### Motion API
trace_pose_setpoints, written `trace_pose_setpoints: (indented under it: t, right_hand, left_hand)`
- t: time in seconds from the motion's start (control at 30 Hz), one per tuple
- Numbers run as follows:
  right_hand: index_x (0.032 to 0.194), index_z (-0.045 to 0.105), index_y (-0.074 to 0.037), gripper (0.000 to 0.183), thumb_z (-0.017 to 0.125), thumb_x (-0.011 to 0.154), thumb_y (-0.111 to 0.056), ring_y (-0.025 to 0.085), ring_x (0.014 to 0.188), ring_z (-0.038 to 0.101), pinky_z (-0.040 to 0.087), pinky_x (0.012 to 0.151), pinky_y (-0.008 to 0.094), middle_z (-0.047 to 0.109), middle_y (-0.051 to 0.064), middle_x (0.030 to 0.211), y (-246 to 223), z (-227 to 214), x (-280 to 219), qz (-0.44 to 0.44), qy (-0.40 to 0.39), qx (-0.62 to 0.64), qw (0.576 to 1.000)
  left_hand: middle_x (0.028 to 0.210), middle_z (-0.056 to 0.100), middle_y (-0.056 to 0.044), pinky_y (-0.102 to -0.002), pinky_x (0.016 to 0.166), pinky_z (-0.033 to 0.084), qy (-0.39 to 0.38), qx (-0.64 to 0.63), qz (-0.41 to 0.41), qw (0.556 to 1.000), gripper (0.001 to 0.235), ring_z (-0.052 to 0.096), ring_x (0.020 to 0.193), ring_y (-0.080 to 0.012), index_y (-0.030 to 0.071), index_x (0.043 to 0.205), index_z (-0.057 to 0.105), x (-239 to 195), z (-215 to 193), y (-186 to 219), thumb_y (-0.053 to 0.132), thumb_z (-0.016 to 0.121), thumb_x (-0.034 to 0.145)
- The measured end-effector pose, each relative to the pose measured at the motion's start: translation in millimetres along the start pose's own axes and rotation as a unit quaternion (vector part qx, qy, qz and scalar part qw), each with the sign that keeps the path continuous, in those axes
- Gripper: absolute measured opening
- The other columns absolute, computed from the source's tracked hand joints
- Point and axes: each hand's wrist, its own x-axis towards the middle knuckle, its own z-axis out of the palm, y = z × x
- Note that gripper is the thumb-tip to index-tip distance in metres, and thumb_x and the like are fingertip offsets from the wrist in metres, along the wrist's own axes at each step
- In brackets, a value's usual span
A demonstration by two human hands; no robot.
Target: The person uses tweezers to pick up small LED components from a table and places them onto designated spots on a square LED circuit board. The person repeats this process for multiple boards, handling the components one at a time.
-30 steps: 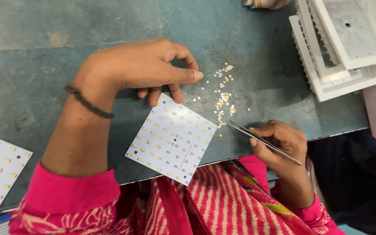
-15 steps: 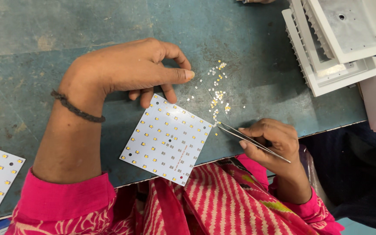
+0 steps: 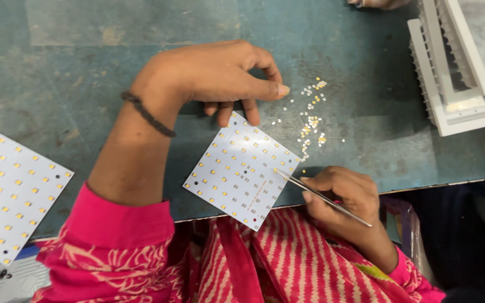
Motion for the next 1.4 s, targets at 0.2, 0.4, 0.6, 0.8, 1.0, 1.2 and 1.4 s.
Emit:
trace_pose_setpoints:
  t: [0.2,0.4,0.6,0.8,1.0,1.2,1.4]
  right_hand:
    - [0.086,0.068,0.002,0.014,0.078,0.082,-0.006,0.019,0.065,0.069,0.051,0.060,0.029,0.072,0.012,0.080,-10.5,9.1,13.6,-0.003,-0.016,-0.013,1.000]
    - [0.087,0.067,0.002,0.015,0.079,0.082,-0.006,0.020,0.068,0.070,0.053,0.062,0.029,0.073,0.012,0.082,-8.3,10.7,12.3,-0.010,-0.022,-0.017,1.000]
    - [0.087,0.068,0.003,0.014,0.078,0.081,-0.005,0.017,0.065,0.068,0.051,0.060,0.027,0.071,0.012,0.080,6.1,-5.9,-6.6,0.044,0.038,0.013,0.998]
    - [0.082,0.065,0.002,0.017,0.079,0.078,-0.007,0.016,0.060,0.061,0.044,0.058,0.026,0.065,0.008,0.071,29.5,-36.5,-24.0,0.051,0.045,0.008,0.998]
    - [0.079,0.065,0.001,0.020,0.081,0.074,-0.010,0.015,0.056,0.060,0.043,0.053,0.027,0.067,0.009,0.070,35.5,-32.4,-18.7,-0.032,0.017,-0.019,0.999]
    - [0.081,0.067,0.001,0.020,0.081,0.074,-0.010,0.016,0.061,0.065,0.046,0.056,0.027,0.070,0.010,0.075,33.5,-32.2,-15.8,-0.048,0.003,-0.034,0.998]
    - [0.081,0.068,0.001,0.019,0.082,0.073,-0.010,0.015,0.060,0.064,0.045,0.054,0.026,0.072,0.010,0.076,33.9,-31.3,-15.2,-0.054,0.002,-0.038,0.998]
  left_hand:
    - [0.082,0.082,-0.008,-0.028,0.038,0.042,0.003,-0.001,0.009,1.000,0.047,0.064,0.043,-0.0136,0.016,0.119,0.066,-1.0,0.1,-1.0,0.051,0.064,0.087]
    - [0.081,0.082,-0.008,-0.029,0.037,0.042,0.004,0.000,0.004,1.000,0.047,0.063,0.042,-0.0143,0.016,0.119,0.066,-0.9,0.6,-1.4,0.051,0.064,0.087]
    - [0.080,0.082,-0.007,-0.029,0.037,0.041,0.004,0.002,0.000,1.000,0.047,0.062,0.041,-0.0140,0.016,0.117,0.067,-2.8,0.4,4.3,0.051,0.063,0.087]
    - [0.081,0.082,-0.007,-0.029,0.037,0.041,0.008,-0.005,-0.013,1.000,0.047,0.061,0.041,-0.0142,0.015,0.119,0.068,-1.4,0.4,3.4,0.051,0.063,0.087]
    - [0.082,0.082,-0.009,-0.029,0.036,0.041,0.002,-0.011,-0.006,1.000,0.047,0.061,0.041,-0.0147,0.015,0.120,0.069,-1.1,0.3,2.8,0.050,0.064,0.089]
    - [0.082,0.082,-0.009,-0.028,0.036,0.041,0.010,0.001,-0.004,1.000,0.048,0.062,0.041,-0.0149,0.015,0.121,0.069,0.4,1.0,0.5,0.050,0.064,0.089]
    - [0.082,0.082,-0.009,-0.028,0.036,0.041,0.010,-0.002,-0.003,1.000,0.048,0.062,0.041,-0.0146,0.015,0.121,0.069,0.0,1.1,0.7,0.050,0.064,0.089]
